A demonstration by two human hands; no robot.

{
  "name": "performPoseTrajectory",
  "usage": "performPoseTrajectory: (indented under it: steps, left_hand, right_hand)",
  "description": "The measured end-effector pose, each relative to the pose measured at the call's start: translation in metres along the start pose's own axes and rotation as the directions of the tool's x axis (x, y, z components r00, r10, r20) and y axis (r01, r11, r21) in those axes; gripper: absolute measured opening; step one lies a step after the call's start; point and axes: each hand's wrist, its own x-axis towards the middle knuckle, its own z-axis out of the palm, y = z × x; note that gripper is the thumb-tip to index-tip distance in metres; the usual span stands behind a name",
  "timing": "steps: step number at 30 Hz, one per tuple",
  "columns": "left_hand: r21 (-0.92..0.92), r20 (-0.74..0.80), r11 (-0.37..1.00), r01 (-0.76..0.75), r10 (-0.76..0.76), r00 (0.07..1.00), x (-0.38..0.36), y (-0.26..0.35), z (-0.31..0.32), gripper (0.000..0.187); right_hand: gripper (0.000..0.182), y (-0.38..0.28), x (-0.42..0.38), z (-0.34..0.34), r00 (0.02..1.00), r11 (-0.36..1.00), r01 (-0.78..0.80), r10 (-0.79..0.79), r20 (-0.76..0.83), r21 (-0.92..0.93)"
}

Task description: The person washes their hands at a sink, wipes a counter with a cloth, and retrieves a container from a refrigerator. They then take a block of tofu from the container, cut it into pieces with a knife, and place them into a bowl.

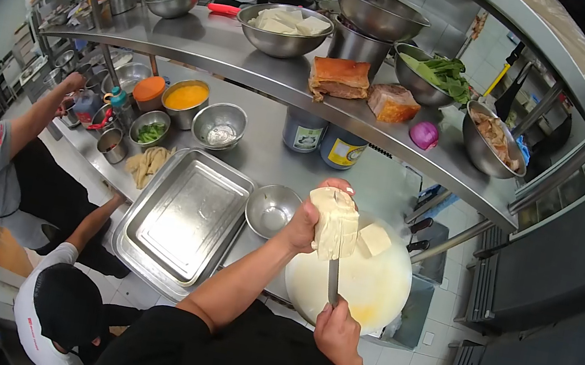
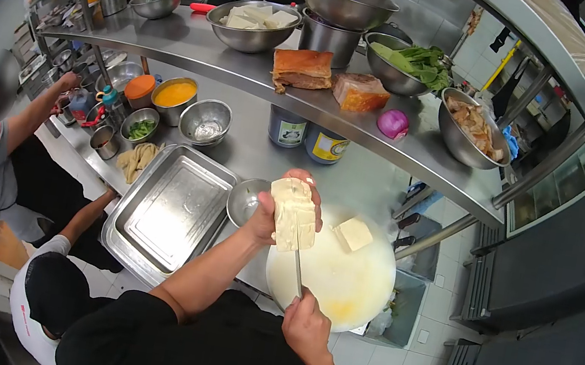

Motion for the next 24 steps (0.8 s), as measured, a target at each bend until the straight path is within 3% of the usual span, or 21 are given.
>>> performPoseTrajectory:
  steps: [5, 14, 17, 18, 20, 23, 24]
  left_hand:
    - [0.016, 0.001, 1.0, 0.002, -0.002, 1.0, 0.0, 0.004, 0.006, 0.096]
    - [-0.006, 0.007, 0.999, 0.035, -0.035, 0.999, -0.005, -0.007, -0.01, 0.091]
    - [0.002, -0.176, 0.996, 0.089, -0.088, 0.98, -0.009, -0.009, -0.01, 0.076]
    - [-0.038, -0.228, 0.988, 0.147, -0.152, 0.962, -0.012, -0.009, -0.012, 0.07]
    - [-0.127, -0.317, 0.959, 0.255, -0.283, 0.905, -0.016, -0.007, -0.02, 0.061]
    - [-0.023, -0.503, 0.92, 0.39, -0.348, 0.791, -0.02, -0.016, -0.034, 0.061]
    - [-0.067, -0.526, 0.916, 0.395, -0.368, 0.767, -0.019, -0.017, -0.038, 0.059]
  right_hand:
    - [0.032, -0.003, 0.0, 0.001, 1.0, 1.0, -0.006, 0.006, -0.017, -0.018]
    - [0.028, -0.003, 0.009, 0.001, 0.986, 0.995, -0.098, 0.102, 0.133, -0.034]
    - [0.023, 0.008, 0.015, -0.007, 0.97, 0.994, -0.106, 0.101, 0.223, 0.011]
    - [0.021, 0.01, 0.02, -0.017, 0.916, 0.947, -0.268, 0.193, 0.352, 0.176]
    - [0.018, 0.011, 0.034, -0.042, 0.739, 0.697, -0.592, 0.268, 0.618, 0.405]
    - [0.013, 0.021, 0.038, -0.05, 0.665, 0.47, -0.705, 0.178, 0.725, 0.531]
    - [0.013, 0.025, 0.038, -0.05, 0.655, 0.437, -0.715, 0.147, 0.741, 0.545]
